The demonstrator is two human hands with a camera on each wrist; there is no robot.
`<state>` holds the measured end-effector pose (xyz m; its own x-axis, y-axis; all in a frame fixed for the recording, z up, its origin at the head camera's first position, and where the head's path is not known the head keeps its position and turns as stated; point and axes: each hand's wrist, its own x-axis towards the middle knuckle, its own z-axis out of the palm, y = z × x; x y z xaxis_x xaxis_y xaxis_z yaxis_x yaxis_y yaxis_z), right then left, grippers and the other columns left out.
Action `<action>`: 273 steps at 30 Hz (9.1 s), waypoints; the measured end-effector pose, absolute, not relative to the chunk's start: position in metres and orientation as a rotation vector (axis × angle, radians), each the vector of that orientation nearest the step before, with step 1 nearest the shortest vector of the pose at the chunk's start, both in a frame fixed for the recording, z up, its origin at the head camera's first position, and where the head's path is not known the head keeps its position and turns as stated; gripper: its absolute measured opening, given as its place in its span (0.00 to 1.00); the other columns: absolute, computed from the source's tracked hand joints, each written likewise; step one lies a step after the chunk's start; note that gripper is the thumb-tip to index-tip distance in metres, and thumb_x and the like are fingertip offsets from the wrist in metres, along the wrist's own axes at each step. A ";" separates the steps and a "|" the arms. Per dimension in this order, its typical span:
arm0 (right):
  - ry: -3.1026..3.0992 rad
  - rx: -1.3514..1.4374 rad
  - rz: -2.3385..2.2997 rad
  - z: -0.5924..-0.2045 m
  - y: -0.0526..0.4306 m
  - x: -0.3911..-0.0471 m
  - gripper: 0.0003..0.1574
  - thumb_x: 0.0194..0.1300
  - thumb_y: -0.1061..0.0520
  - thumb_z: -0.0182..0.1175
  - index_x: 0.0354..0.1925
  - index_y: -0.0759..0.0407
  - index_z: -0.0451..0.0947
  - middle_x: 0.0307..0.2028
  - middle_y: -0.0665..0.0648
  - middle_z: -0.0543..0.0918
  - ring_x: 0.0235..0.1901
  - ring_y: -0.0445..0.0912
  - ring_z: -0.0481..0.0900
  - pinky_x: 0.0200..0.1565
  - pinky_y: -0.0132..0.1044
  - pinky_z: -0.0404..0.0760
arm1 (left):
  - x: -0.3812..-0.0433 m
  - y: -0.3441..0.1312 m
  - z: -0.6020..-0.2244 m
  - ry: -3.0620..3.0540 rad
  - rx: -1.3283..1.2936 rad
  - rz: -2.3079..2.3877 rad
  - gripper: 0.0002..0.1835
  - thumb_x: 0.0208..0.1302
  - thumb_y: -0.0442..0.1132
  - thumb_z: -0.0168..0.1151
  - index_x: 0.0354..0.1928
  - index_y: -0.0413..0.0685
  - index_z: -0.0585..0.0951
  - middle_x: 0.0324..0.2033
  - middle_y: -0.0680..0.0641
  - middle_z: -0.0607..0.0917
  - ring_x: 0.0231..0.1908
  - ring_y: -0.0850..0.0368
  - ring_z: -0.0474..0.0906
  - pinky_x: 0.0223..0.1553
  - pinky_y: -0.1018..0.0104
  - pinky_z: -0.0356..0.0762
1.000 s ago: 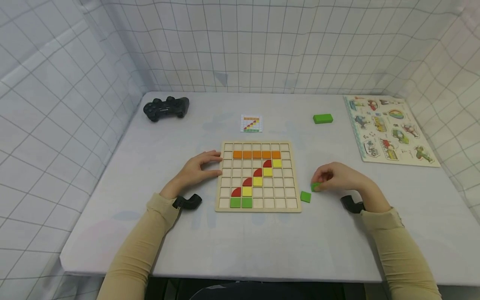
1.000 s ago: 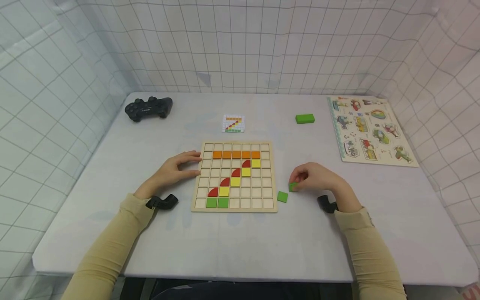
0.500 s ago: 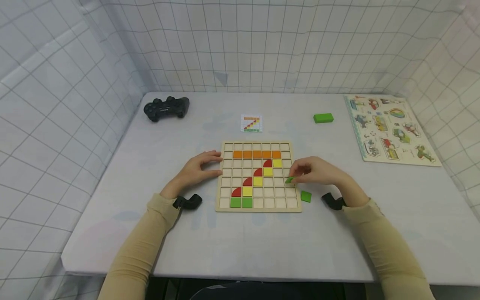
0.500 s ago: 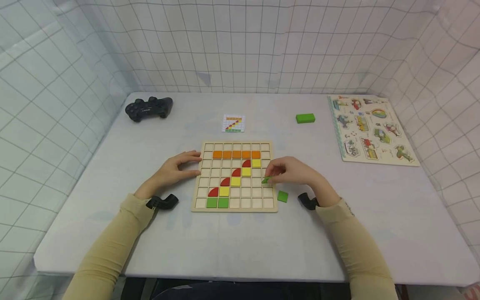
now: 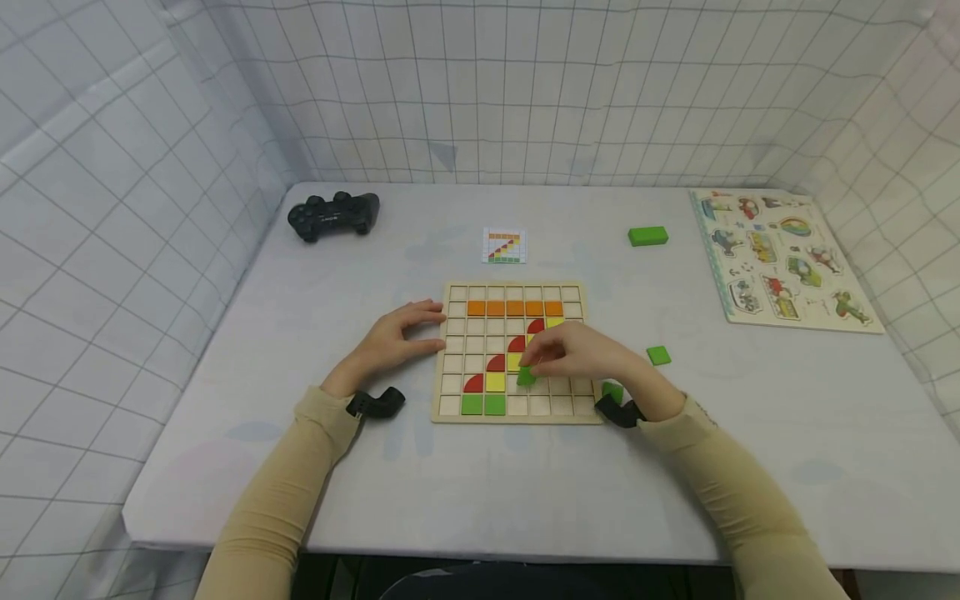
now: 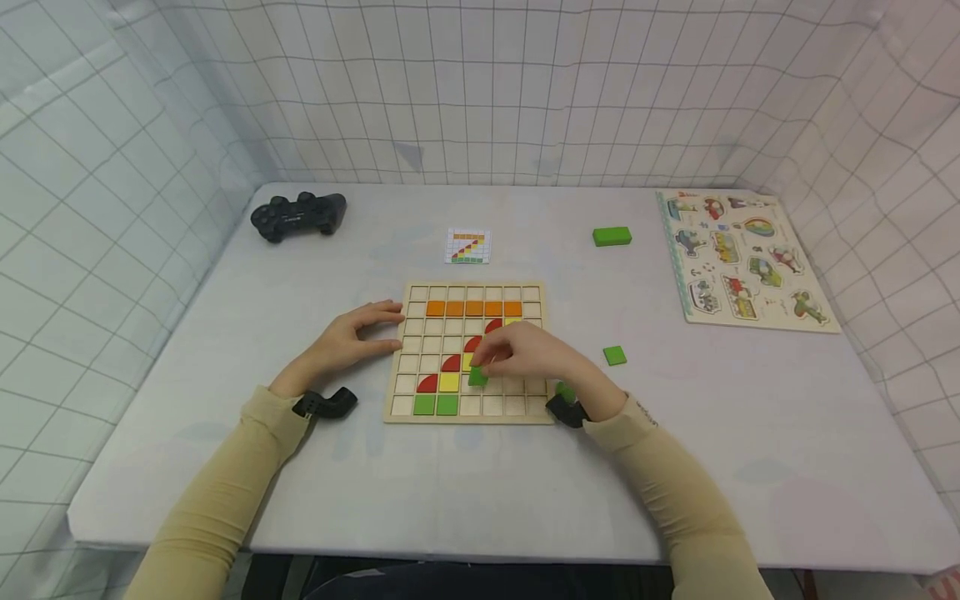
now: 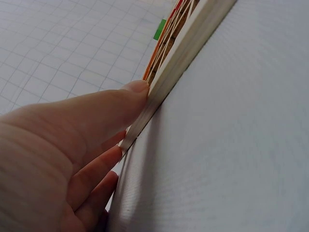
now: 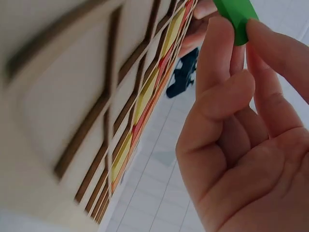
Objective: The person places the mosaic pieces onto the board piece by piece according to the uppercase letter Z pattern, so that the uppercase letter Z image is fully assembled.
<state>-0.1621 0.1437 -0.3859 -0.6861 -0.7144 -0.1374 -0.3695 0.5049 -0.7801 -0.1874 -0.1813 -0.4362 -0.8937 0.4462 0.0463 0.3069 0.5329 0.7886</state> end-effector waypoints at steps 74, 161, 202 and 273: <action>2.397 -0.747 -1.173 -0.376 0.255 -0.150 0.17 0.61 0.58 0.65 0.48 0.62 0.79 0.37 0.53 0.82 0.36 0.44 0.79 0.41 0.31 0.80 | -0.188 -0.182 -0.439 2.607 0.646 1.291 0.26 0.57 0.50 0.68 0.56 0.49 0.78 0.63 0.52 0.70 0.68 0.55 0.54 0.70 0.57 0.50; 2.405 -0.665 -0.929 -0.407 0.250 -0.142 0.17 0.53 0.60 0.70 0.42 0.58 0.79 0.33 0.49 0.79 0.35 0.44 0.74 0.38 0.33 0.77 | -0.189 -0.182 -0.438 2.590 0.614 1.286 0.27 0.57 0.52 0.67 0.57 0.49 0.78 0.64 0.52 0.69 0.68 0.56 0.55 0.69 0.57 0.53; 2.268 -0.940 -0.814 -0.381 0.170 -0.153 0.02 0.64 0.57 0.58 0.36 0.54 0.75 0.28 0.46 0.76 0.30 0.42 0.73 0.34 0.34 0.76 | -0.188 -0.182 -0.436 2.582 0.609 1.288 0.27 0.57 0.52 0.67 0.57 0.48 0.78 0.64 0.52 0.69 0.68 0.55 0.54 0.70 0.57 0.51; 2.204 -0.726 -1.128 -0.364 0.271 -0.187 0.28 0.54 0.60 0.69 0.53 0.67 0.74 0.44 0.68 0.77 0.33 0.49 0.78 0.33 0.36 0.82 | -0.190 -0.183 -0.438 2.576 0.613 1.293 0.28 0.57 0.53 0.67 0.57 0.49 0.78 0.64 0.51 0.69 0.68 0.55 0.54 0.70 0.57 0.51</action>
